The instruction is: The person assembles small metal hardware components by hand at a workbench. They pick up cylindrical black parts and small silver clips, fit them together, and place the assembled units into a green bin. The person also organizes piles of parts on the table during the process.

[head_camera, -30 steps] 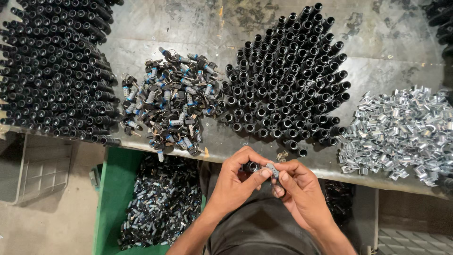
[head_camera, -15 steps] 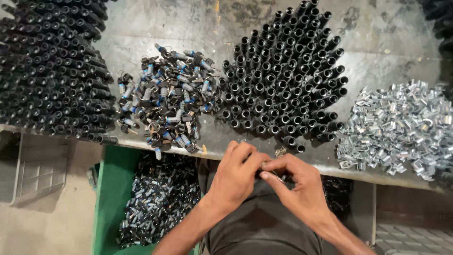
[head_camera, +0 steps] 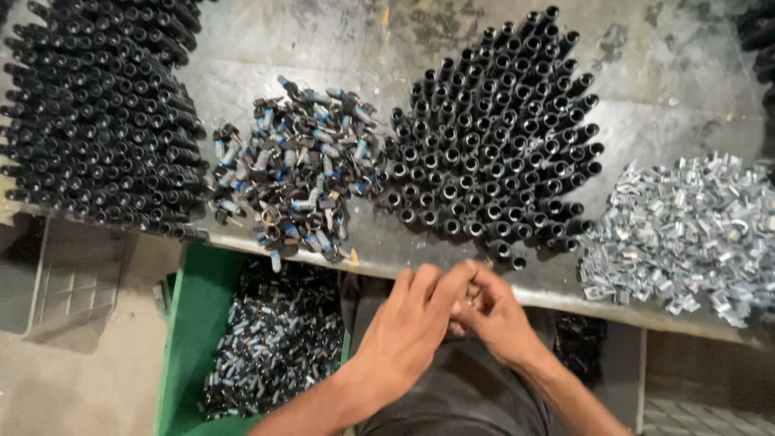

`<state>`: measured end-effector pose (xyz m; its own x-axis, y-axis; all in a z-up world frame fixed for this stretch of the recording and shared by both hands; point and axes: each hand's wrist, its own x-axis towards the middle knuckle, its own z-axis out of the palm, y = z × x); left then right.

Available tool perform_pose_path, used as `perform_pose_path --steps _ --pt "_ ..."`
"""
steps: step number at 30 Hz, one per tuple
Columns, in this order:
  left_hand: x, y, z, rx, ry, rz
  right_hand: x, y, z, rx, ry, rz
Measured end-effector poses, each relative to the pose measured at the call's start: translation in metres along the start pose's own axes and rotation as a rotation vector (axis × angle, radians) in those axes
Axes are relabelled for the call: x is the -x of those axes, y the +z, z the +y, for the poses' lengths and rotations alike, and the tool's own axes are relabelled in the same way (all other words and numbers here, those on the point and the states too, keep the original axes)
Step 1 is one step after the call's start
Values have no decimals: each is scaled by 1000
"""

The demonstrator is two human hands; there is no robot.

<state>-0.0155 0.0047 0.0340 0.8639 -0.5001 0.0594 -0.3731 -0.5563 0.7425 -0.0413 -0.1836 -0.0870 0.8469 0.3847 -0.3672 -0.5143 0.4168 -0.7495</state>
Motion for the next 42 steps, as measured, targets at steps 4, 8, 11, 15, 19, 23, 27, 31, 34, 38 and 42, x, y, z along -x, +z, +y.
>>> perform_pose_path --steps 4,8,11,15,19,23,27,31,34,38,42 --pt "6 -15 5 457 -107 -27 0 -7 19 -294 33 -47" --pt "5 -15 4 291 3 86 -1 2 22 -418 58 -161" --pt "4 -15 3 318 -3 90 -3 8 21 -513 38 -228" --pt "8 -16 -1 276 34 126 -3 18 23 -544 50 -151" --pt "19 -14 -14 190 -340 10 2 25 7 89 -165 163" --pt "28 2 -37 734 -675 -182 22 23 -16 873 -598 73" --pt "31 24 -53 910 -557 -142 31 14 -5 936 -566 52" --pt "27 29 -44 446 -404 19 4 3 30 5 -62 0" --pt "30 30 -28 254 -330 140 2 -2 51 -126 30 46" --pt "27 35 -16 70 -151 279 2 -2 54 -286 -145 -106" --pt "29 33 -15 33 -26 337 0 6 47 -336 -162 -107"
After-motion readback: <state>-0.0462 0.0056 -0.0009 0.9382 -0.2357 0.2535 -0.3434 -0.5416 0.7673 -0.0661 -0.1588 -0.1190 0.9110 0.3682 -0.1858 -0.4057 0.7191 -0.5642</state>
